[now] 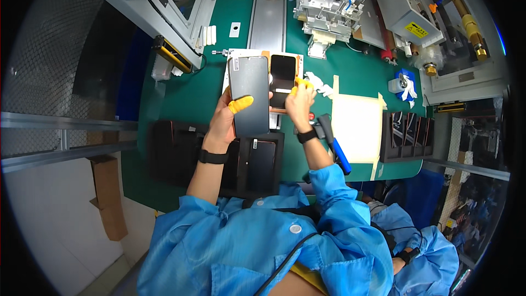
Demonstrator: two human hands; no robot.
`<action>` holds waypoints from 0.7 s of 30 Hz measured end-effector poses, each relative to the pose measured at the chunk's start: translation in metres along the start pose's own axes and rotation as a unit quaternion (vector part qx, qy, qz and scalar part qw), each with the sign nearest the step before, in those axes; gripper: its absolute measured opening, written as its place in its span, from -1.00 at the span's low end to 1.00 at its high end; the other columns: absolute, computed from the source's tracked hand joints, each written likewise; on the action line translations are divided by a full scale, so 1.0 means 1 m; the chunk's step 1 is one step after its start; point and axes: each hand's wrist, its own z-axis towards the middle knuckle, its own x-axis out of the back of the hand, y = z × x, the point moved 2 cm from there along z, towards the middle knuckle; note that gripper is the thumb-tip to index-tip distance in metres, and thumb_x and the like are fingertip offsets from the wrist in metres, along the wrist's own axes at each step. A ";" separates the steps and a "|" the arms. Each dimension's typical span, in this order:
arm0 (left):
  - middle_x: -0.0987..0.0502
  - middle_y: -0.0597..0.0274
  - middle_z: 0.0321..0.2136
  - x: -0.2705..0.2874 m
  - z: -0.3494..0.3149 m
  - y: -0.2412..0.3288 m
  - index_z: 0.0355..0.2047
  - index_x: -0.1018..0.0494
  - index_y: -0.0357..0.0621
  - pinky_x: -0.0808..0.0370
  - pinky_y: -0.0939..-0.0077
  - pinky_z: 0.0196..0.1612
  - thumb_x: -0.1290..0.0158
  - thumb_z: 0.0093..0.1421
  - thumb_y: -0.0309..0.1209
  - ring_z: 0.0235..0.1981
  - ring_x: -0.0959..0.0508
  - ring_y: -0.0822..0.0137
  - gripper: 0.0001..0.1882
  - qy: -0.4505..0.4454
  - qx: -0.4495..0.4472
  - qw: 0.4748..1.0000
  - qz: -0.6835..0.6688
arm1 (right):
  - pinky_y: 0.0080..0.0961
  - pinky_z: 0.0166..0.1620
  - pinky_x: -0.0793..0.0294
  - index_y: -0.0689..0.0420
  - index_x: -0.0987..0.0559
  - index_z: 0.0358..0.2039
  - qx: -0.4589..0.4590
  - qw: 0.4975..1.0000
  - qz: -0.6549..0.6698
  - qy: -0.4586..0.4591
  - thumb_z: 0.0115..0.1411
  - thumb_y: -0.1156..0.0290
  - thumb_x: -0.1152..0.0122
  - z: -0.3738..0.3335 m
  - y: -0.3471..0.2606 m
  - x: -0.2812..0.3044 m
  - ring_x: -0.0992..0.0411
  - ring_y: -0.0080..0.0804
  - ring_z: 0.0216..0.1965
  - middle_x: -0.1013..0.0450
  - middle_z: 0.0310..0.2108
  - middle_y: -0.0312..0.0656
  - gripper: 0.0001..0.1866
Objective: The recorder is assembling or inspecting electronic components, specifically phone screens or back panels, using specialized tools and industrial machinery at a factory workstation.
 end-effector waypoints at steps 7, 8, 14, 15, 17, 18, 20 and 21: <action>-0.34 -0.11 -0.11 0.002 -0.011 -0.015 -0.01 -0.21 -0.19 -0.49 0.15 -0.19 0.08 0.07 -0.58 -0.12 -0.42 -0.04 -0.57 -0.025 0.071 0.996 -0.056 | -0.18 -0.39 -0.39 0.29 -0.51 -0.56 -0.171 0.946 -0.241 -0.137 0.06 0.24 -0.06 -0.082 0.120 0.119 -0.41 0.06 -0.48 -0.42 -0.58 0.11 -0.68; -0.30 -0.11 -0.06 0.004 -0.013 -0.016 0.02 -0.21 -0.14 -0.45 0.05 -0.15 0.09 0.10 -0.52 -0.09 -0.39 -0.09 -0.57 -0.046 0.089 0.994 -0.054 | -0.19 -0.40 -0.39 0.28 -0.52 -0.59 -0.229 0.915 -0.290 -0.162 0.05 0.20 -0.08 -0.099 0.131 0.132 -0.42 0.06 -0.48 -0.41 -0.59 0.13 -0.65; -0.38 -0.09 -0.16 -0.008 -0.018 -0.010 0.00 -0.18 -0.26 -0.52 0.31 -0.20 0.05 0.03 -0.64 -0.20 -0.49 0.10 -0.53 -0.011 0.107 0.988 -0.112 | -0.35 -0.51 -0.41 0.24 -0.49 -0.43 -0.517 0.812 0.234 -0.136 0.07 0.25 -0.12 -0.138 0.205 0.099 -0.39 -0.24 -0.63 -0.40 -0.62 -0.17 -0.74; -0.38 -0.09 -0.16 -0.003 -0.018 -0.013 0.00 -0.18 -0.26 -0.52 0.31 -0.20 0.05 0.03 -0.64 -0.20 -0.49 0.10 -0.53 -0.013 0.107 0.988 -0.112 | -0.45 -0.58 -0.39 0.23 -0.44 -0.32 -0.562 0.753 0.333 -0.080 0.09 0.33 -0.11 -0.136 0.207 0.093 -0.34 -0.41 -0.67 -0.34 -0.57 -0.25 -0.76; -0.34 -0.12 -0.12 0.017 -0.023 -0.015 0.03 -0.16 -0.18 -0.47 0.04 -0.17 0.10 0.10 -0.57 -0.10 -0.39 -0.09 -0.55 0.003 0.080 0.997 0.003 | -0.51 -0.63 -0.40 0.27 -0.32 -0.19 -0.505 0.766 0.397 0.004 0.16 0.37 0.04 -0.125 0.206 0.084 -0.35 -0.41 -0.69 -0.35 -0.56 -0.15 -0.74; -0.34 -0.12 -0.12 0.022 -0.024 -0.014 0.03 -0.16 -0.18 -0.47 0.04 -0.17 0.10 0.10 -0.57 -0.10 -0.39 -0.09 -0.55 0.005 0.073 0.997 0.002 | -0.54 -0.64 -0.40 0.27 -0.28 -0.16 -0.460 0.797 0.391 0.025 0.18 0.38 0.10 -0.103 0.170 0.089 -0.35 -0.42 -0.70 -0.35 -0.57 -0.13 -0.73; -0.35 -0.11 -0.14 0.029 -0.037 -0.009 0.05 -0.13 -0.18 -0.50 0.09 -0.21 0.11 0.10 -0.58 -0.14 -0.43 -0.07 -0.54 0.014 0.065 0.997 0.028 | -0.58 -0.72 -0.34 0.24 -0.26 -0.17 -0.347 0.853 0.387 -0.049 0.20 0.30 0.10 -0.053 0.110 0.098 -0.27 -0.50 -0.78 -0.30 -0.67 -0.20 -0.71; -0.36 -0.09 -0.15 0.035 -0.043 -0.007 0.03 -0.14 -0.20 -0.52 0.21 -0.23 0.11 0.08 -0.61 -0.18 -0.47 -0.01 -0.54 0.043 0.068 0.995 0.054 | -0.61 -0.75 -0.26 0.22 -0.29 -0.24 -0.298 0.856 0.407 -0.115 0.19 0.25 0.07 -0.026 0.076 0.097 -0.22 -0.54 -0.81 -0.25 -0.71 -0.25 -0.72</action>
